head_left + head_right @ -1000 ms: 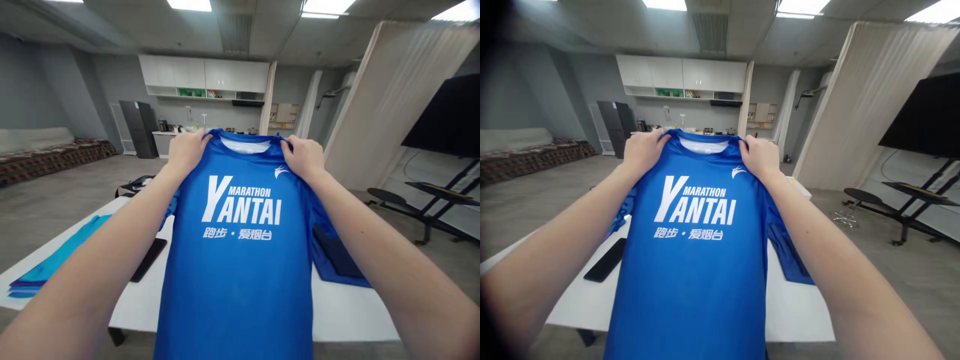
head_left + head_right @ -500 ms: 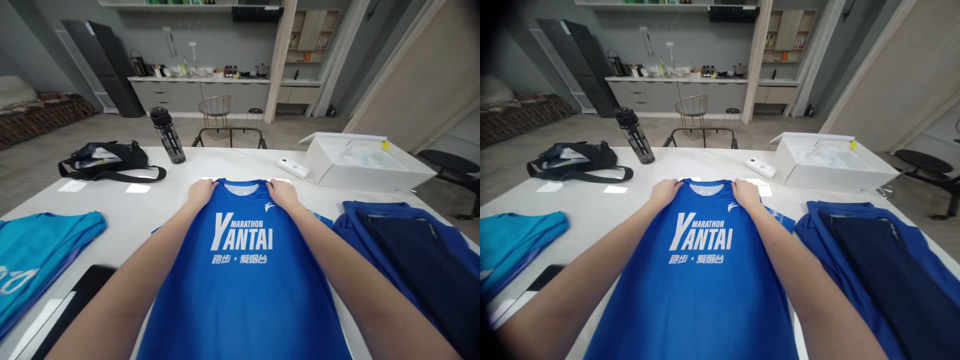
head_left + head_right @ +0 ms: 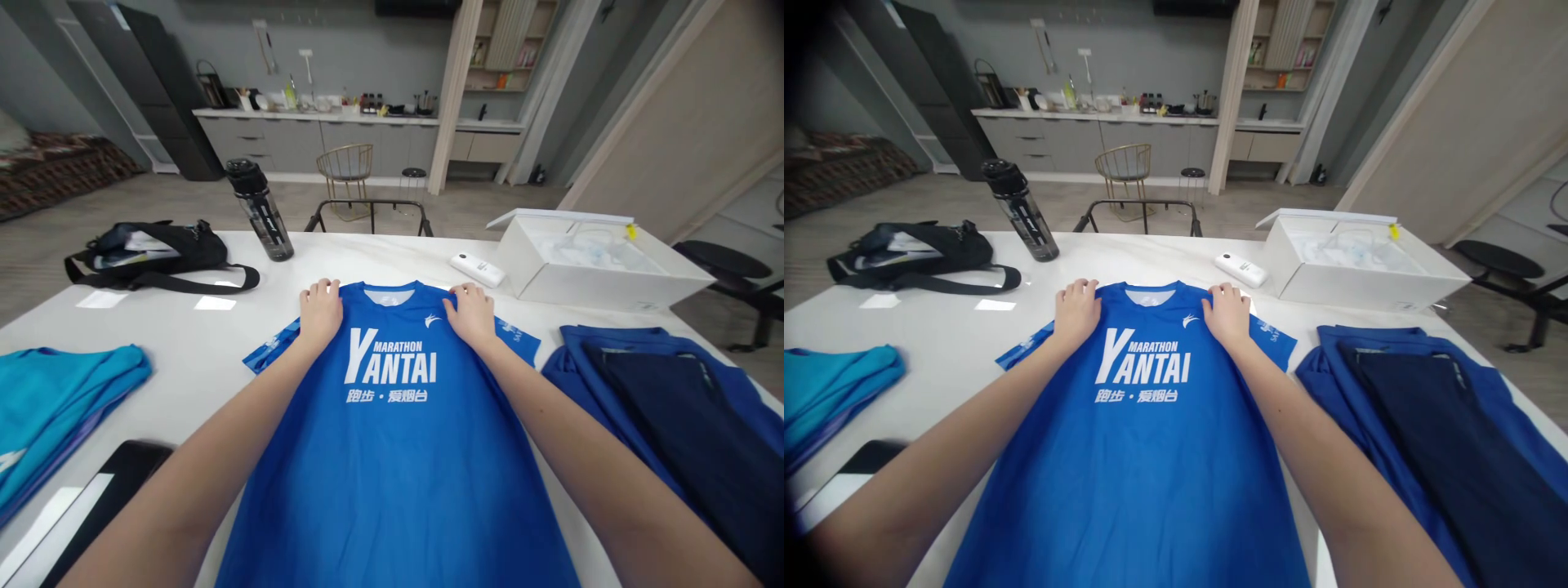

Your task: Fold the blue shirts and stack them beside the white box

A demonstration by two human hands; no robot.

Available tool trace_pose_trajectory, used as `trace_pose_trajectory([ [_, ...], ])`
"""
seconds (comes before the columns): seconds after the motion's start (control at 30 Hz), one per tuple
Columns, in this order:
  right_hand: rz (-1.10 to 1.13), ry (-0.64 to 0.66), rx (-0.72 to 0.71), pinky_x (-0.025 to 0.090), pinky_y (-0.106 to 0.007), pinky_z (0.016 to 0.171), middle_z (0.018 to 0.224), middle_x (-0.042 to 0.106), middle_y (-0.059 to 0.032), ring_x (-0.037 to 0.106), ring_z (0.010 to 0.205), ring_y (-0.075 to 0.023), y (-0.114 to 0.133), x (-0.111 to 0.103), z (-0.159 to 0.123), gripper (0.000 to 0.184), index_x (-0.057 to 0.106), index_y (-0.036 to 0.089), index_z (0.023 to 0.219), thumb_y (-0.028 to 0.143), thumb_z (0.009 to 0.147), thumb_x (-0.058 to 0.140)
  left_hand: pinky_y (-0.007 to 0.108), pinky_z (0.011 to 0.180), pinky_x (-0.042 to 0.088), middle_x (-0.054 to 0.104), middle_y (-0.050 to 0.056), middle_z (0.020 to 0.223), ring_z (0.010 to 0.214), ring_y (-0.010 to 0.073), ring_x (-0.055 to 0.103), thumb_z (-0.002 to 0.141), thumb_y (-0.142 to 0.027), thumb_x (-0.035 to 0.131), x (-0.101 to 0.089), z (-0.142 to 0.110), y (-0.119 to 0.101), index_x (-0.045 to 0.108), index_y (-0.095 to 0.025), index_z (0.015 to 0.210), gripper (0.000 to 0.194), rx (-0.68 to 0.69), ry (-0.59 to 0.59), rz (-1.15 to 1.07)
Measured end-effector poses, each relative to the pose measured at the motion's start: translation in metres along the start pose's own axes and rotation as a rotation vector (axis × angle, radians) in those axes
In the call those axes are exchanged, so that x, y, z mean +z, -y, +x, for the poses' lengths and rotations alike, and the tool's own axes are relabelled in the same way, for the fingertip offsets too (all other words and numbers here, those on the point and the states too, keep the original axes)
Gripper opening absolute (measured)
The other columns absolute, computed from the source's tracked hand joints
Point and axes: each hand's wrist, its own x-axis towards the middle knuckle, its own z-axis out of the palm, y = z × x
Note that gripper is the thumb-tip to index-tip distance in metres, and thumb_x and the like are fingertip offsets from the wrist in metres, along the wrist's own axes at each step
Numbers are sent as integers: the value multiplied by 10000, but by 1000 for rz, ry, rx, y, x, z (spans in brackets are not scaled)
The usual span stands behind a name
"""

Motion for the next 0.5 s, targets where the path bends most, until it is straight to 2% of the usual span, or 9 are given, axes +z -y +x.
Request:
trace_pose_trajectory([
  [0.13, 42, 81, 165, 441, -487, 944, 1276, 611, -183, 553, 1162, -349, -9, -11, -33, 427, 612, 172, 1225, 458, 998, 392, 462, 1144, 302, 532, 156, 1434, 1298, 303, 501, 951, -164, 343, -8, -40, -9, 566, -182, 1357, 463, 129, 48, -35],
  [0.23, 86, 181, 218, 411, -509, 1036, 1352, 596, -182, 532, 1252, -348, -17, -13, -53, 535, 592, 157, 1311, 518, 1005, 343, 482, 1176, 275, 490, 156, 1499, 1366, 302, 459, 994, -272, 314, -8, -59, 0, 508, -173, 1439, 495, 50, 137, -49],
  [0.37, 115, 288, 251, 177, -637, 1178, 1608, 354, -118, 280, 1485, -357, -29, -11, -66, 679, 468, 224, 1488, 626, 1001, 217, 595, 1178, 233, 381, 164, 1588, 1462, 332, 345, 1005, -555, 236, -9, -66, 34, 393, -196, 1533, 657, -122, 325, -95],
  [0.43, 122, 351, 239, 108, -686, 1175, 1650, 264, -78, 200, 1517, -360, -38, -10, -65, 711, 408, 277, 1534, 669, 988, 176, 628, 1180, 197, 324, 140, 1621, 1496, 322, 288, 997, -598, 195, -11, -64, 54, 361, -237, 1551, 681, -172, 383, -110],
  [0.5, 135, 395, 206, 90, -699, 1173, 1660, 233, -55, 178, 1526, -354, -47, -9, -59, 714, 378, 305, 1550, 671, 988, 133, 646, 1174, 185, 274, 128, 1643, 1517, 315, 239, 999, -594, 175, -12, -61, 73, 340, -253, 1559, 676, -210, 403, -113],
])
